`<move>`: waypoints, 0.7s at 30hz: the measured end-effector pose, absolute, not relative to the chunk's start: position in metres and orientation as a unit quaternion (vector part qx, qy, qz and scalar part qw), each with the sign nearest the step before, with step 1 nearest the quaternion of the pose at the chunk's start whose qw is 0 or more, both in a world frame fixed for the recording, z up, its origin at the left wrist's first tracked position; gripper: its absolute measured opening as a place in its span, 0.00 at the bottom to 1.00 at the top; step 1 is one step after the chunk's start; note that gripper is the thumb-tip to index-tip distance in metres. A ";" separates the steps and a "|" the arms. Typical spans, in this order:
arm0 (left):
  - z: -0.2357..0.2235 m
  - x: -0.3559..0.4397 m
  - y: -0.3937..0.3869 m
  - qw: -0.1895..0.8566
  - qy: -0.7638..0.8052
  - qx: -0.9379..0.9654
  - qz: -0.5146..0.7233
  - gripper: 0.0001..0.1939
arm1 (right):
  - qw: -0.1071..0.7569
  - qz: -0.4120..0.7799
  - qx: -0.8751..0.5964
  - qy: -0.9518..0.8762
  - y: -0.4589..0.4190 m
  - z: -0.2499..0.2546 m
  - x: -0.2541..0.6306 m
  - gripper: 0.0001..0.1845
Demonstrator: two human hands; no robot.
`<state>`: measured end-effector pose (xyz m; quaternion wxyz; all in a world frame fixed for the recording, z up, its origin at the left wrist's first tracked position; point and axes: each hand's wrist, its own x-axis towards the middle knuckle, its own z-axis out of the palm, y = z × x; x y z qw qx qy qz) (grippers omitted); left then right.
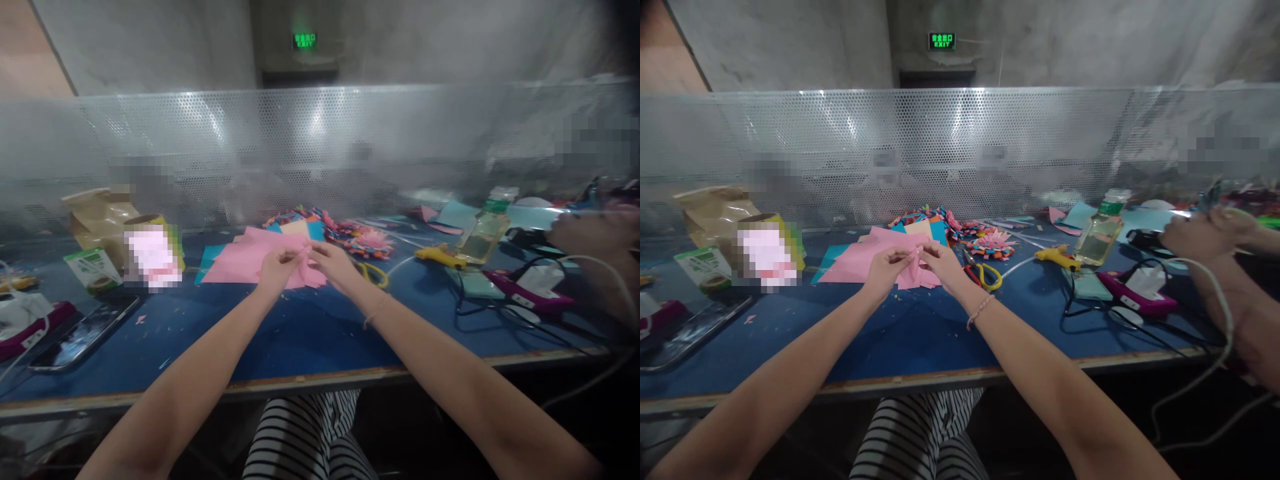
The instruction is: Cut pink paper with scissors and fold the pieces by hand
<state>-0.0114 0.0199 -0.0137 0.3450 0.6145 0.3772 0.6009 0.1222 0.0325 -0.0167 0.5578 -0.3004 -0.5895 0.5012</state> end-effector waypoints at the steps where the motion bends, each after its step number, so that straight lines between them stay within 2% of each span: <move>1: -0.014 -0.011 0.019 0.343 0.375 0.615 0.603 0.09 | 0.560 0.513 -0.296 -0.580 0.032 -0.016 0.123 0.15; 8: -0.014 -0.012 0.021 0.326 0.357 0.629 0.609 0.09 | 0.569 0.550 -0.281 -0.543 0.029 -0.012 0.125 0.15; 21: -0.010 -0.010 0.014 0.311 0.354 0.648 0.598 0.09 | 0.590 0.533 -0.283 -0.537 0.028 -0.012 0.124 0.13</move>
